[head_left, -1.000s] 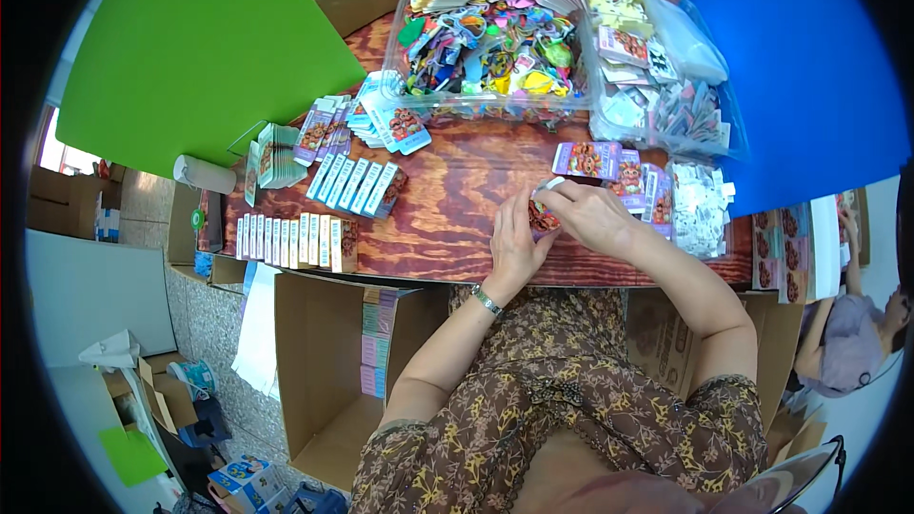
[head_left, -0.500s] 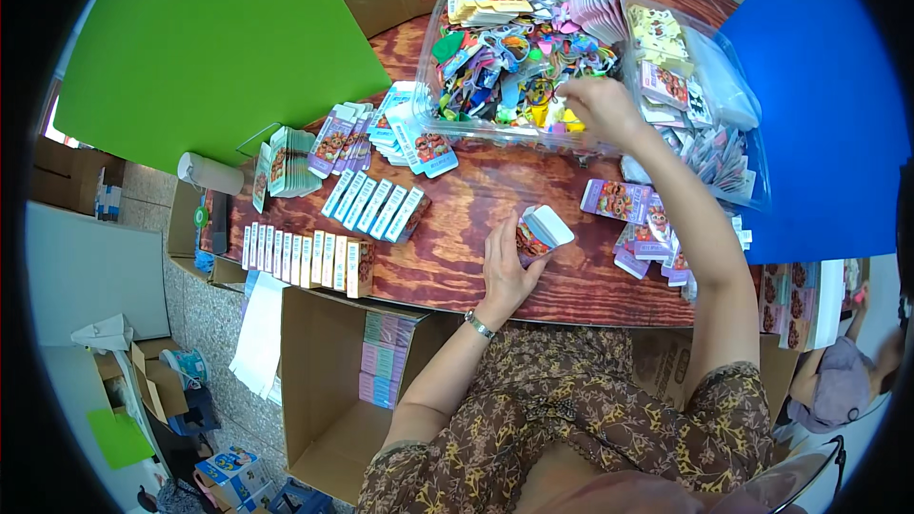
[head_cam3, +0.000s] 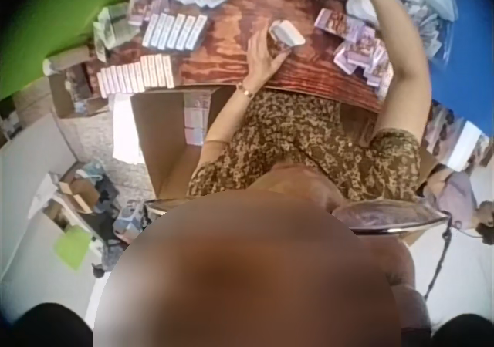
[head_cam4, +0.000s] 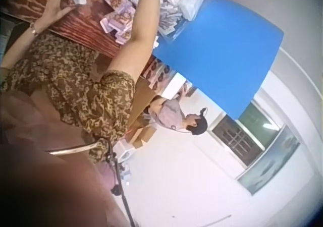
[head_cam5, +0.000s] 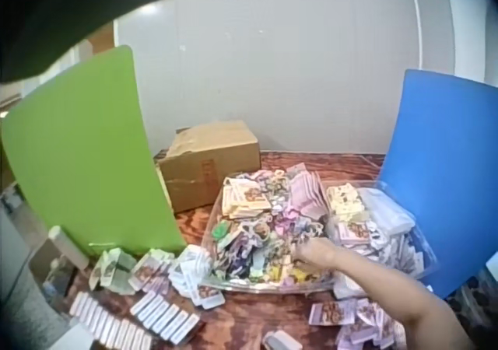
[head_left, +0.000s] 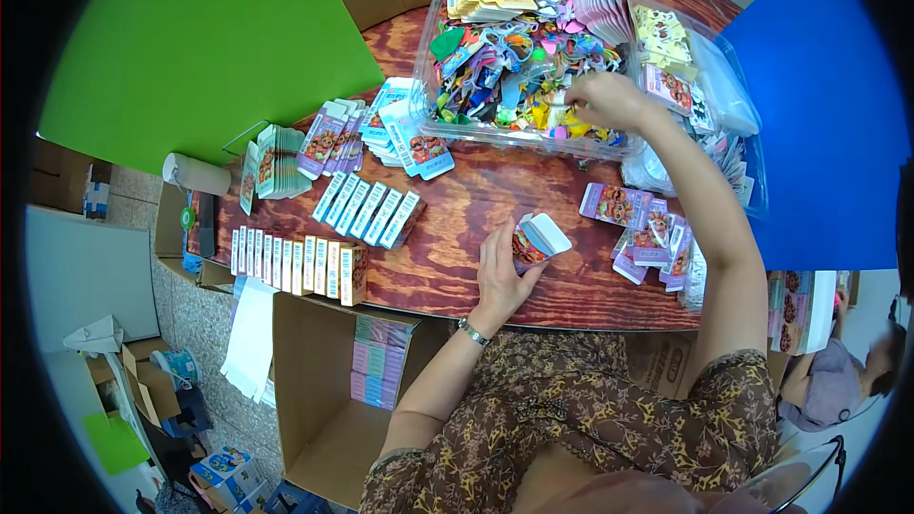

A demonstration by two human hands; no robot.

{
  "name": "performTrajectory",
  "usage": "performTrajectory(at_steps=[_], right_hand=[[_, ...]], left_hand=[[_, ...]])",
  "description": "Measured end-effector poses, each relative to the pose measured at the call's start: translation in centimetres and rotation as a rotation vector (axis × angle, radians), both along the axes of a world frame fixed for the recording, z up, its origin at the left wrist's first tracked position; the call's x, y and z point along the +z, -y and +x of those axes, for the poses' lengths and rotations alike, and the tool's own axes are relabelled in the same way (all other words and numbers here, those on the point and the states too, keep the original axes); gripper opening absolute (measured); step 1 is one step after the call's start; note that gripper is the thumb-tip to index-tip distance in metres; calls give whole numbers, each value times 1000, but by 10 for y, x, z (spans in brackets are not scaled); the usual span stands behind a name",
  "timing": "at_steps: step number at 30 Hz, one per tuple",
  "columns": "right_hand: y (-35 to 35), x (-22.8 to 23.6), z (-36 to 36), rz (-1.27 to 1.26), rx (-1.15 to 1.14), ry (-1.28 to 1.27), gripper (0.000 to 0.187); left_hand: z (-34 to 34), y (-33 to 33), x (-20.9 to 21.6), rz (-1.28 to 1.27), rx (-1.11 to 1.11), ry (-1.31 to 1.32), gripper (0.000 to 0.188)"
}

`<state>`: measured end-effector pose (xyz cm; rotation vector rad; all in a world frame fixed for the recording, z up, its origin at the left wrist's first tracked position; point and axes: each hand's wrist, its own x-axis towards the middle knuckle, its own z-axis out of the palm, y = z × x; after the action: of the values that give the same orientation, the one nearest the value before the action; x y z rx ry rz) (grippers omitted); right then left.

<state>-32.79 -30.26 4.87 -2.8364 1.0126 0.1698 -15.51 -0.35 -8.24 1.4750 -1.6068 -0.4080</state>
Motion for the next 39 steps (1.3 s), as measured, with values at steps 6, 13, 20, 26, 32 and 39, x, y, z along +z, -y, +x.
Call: performTrajectory(at_steps=[6,13,20,26,32,39], right_hand=[[-9,-17,-15,-160,29,-39,18],[-13,22,-24,-191,17,334,20],[-90,103,-10,-128,115,340,14],[-158,75,13,127,120,468,16],[-199,34,21,181,107,489,18],[-223,39,21,126,87,551,25]], left_hand=[[-6,2,2,-36,26,-2,95],[-11,-8,17,-60,12,-44,94],[-17,-7,20,-46,16,-18,90],[-23,-7,23,-65,99,-77,91],[-31,-17,32,-71,169,-230,94],[-33,-18,20,-92,199,-293,98]])
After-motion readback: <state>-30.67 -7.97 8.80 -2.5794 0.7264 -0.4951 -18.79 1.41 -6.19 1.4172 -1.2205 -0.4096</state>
